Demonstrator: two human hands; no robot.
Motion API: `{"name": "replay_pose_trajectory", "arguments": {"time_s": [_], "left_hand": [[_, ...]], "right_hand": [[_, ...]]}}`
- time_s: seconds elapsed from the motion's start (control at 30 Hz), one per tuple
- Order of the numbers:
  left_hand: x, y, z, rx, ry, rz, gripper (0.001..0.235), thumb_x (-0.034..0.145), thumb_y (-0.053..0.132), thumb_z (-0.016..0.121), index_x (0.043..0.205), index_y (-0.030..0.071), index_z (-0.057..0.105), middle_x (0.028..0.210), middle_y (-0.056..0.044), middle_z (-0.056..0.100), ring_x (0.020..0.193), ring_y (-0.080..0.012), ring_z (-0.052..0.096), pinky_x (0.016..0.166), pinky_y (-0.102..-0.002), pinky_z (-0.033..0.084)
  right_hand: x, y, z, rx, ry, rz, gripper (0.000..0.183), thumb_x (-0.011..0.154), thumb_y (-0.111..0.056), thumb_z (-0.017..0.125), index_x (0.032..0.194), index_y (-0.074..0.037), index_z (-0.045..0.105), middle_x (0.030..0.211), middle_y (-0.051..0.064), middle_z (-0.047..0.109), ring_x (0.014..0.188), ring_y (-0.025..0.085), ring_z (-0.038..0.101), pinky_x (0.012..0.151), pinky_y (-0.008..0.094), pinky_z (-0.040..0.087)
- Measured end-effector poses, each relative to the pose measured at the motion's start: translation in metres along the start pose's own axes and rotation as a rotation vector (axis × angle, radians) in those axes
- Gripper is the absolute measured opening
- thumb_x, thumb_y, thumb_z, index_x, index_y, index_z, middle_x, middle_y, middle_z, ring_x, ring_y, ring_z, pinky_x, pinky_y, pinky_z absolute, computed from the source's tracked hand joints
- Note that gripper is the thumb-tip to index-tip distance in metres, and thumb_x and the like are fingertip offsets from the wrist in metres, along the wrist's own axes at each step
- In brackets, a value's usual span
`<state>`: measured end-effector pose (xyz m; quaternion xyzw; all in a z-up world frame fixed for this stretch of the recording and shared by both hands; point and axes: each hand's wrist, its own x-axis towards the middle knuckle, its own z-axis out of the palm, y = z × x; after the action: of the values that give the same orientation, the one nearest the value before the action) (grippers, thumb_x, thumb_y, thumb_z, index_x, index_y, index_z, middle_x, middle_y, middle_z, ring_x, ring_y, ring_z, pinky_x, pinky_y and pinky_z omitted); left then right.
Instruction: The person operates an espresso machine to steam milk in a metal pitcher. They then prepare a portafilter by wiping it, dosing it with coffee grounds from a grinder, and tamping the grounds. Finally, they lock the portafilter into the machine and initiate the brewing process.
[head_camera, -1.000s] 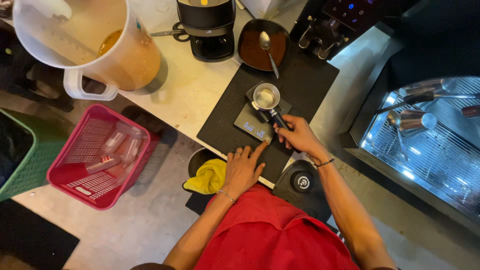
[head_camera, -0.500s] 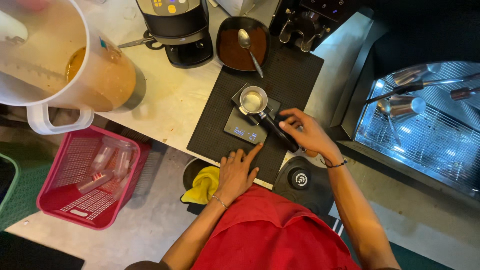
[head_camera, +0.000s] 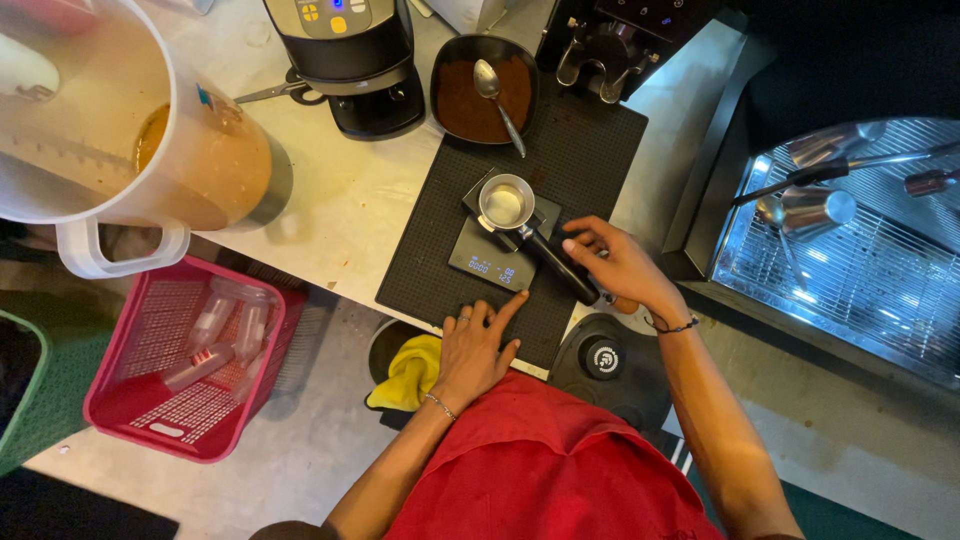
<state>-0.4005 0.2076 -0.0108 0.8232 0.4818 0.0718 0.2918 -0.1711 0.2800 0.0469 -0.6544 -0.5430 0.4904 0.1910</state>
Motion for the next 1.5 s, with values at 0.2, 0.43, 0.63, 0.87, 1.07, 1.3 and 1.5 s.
{"name": "replay_pose_trajectory", "arguments": {"time_s": [0.2, 0.43, 0.63, 0.87, 1.07, 1.3, 1.5], "left_hand": [[-0.002, 0.000, -0.001, -0.023, 0.023, 0.018, 0.065, 0.085, 0.031, 0.058, 0.143, 0.030, 0.031, 0.092, -0.005, 0.045, 0.081, -0.0284, 0.049, 0.068, -0.039, 0.035], [-0.001, -0.001, 0.000, -0.019, 0.051, 0.033, 0.065, 0.084, 0.031, 0.059, 0.143, 0.030, 0.031, 0.092, -0.005, 0.044, 0.080, -0.0269, 0.049, 0.067, -0.037, 0.035], [-0.001, -0.002, 0.002, -0.015, 0.049, 0.027, 0.065, 0.085, 0.029, 0.058, 0.144, 0.031, 0.030, 0.091, -0.004, 0.043, 0.080, -0.0257, 0.049, 0.067, -0.037, 0.035], [-0.001, -0.004, 0.006, -0.009, 0.009, 0.017, 0.069, 0.084, 0.031, 0.058, 0.145, 0.031, 0.026, 0.094, -0.005, 0.043, 0.083, -0.0279, 0.049, 0.068, -0.039, 0.036], [0.000, -0.008, 0.009, 0.001, -0.009, 0.014, 0.072, 0.086, 0.033, 0.056, 0.147, 0.030, 0.018, 0.098, -0.006, 0.046, 0.086, -0.0281, 0.049, 0.068, -0.039, 0.036], [0.000, -0.015, 0.021, 0.072, 0.116, 0.057, 0.070, 0.082, 0.039, 0.058, 0.144, 0.021, 0.029, 0.088, -0.007, 0.050, 0.076, -0.0271, 0.049, 0.060, -0.040, 0.037], [-0.001, -0.023, 0.033, 0.099, 0.112, 0.085, 0.072, 0.085, 0.040, 0.056, 0.146, 0.018, 0.024, 0.090, -0.007, 0.048, 0.076, -0.0261, 0.047, 0.060, -0.040, 0.036]], "right_hand": [[0.004, 0.000, -0.003, -0.010, -0.009, 0.017, 0.031, 0.091, -0.024, 0.057, 0.119, -0.009, 0.058, 0.091, 0.014, 0.068, 0.081, 0.024, 0.066, 0.067, 0.036, 0.052], [0.009, 0.000, -0.001, -0.001, -0.038, 0.017, 0.029, 0.092, -0.023, 0.055, 0.118, -0.009, 0.058, 0.090, 0.012, 0.069, 0.081, 0.023, 0.065, 0.068, 0.035, 0.052], [0.012, -0.002, 0.000, -0.014, -0.045, 0.027, 0.029, 0.092, -0.024, 0.056, 0.118, -0.011, 0.059, 0.090, 0.010, 0.069, 0.080, 0.020, 0.065, 0.070, 0.033, 0.051], [0.011, -0.003, 0.008, 0.017, -0.196, 0.036, 0.031, 0.087, -0.025, 0.059, 0.112, -0.006, 0.059, 0.090, 0.013, 0.069, 0.080, 0.023, 0.063, 0.077, 0.038, 0.051], [0.023, 0.017, 0.032, 0.330, -0.327, 0.094, 0.014, 0.089, -0.017, 0.056, 0.087, -0.003, 0.056, 0.055, 0.010, 0.057, 0.042, 0.018, 0.059, 0.041, 0.027, 0.051], [0.008, 0.008, 0.014, 0.731, -0.238, -0.069, 0.014, 0.093, -0.010, 0.043, 0.101, 0.000, 0.049, 0.051, 0.003, 0.041, 0.037, 0.011, 0.043, 0.041, 0.027, 0.049], [0.057, 0.012, -0.007, 0.431, 0.080, -0.002, 0.016, 0.096, -0.022, 0.038, 0.094, -0.007, 0.043, 0.058, 0.009, 0.058, 0.054, 0.018, 0.053, 0.059, 0.030, 0.045]]}}
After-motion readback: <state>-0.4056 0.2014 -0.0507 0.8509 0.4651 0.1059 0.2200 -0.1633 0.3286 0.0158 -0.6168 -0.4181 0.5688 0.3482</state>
